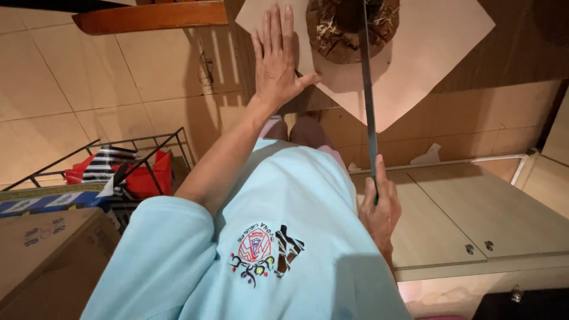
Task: The person places a round chocolate cake on a cutting board and uses a long knife to slice it into several pieces. The person holds the cake steady with one hand while cutting with the other, then separates the slices on the board.
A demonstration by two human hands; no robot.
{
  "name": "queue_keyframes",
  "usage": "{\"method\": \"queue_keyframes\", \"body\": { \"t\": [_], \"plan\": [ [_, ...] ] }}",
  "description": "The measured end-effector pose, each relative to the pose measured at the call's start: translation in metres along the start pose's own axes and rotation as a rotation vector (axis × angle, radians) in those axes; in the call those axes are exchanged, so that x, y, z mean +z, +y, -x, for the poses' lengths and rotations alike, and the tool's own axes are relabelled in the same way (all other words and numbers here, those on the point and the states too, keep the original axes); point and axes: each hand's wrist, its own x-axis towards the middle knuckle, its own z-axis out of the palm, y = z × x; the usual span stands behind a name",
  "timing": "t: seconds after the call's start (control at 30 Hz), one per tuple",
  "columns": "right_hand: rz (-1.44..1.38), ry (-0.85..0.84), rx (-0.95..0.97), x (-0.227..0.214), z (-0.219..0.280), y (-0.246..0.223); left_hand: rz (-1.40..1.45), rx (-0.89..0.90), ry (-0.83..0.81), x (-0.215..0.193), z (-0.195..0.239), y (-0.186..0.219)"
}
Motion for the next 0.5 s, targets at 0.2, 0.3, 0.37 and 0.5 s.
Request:
{"method": "queue_keyframes", "body": {
  "t": [0.2, 0.3, 0.37, 0.5],
  "plan": [
    [-0.016, -0.005, 0.024, -0.002, -0.004, 0.007, -0.075, -0.099, -0.091, 0.003, 0.006, 0.012],
    [0.008, -0.016, -0.002, -0.004, -0.006, 0.011, 0.207, -0.095, 0.097, 0.004, 0.007, 0.017],
    [0.002, -0.041, 0.044, -0.004, -0.004, 0.014, 0.296, -0.014, 0.167, -0.006, 0.005, 0.024],
    [-0.015, -0.051, 0.062, -0.004, -0.003, 0.015, 0.249, 0.111, 0.134, -0.023, -0.005, 0.042]
  ]
}}
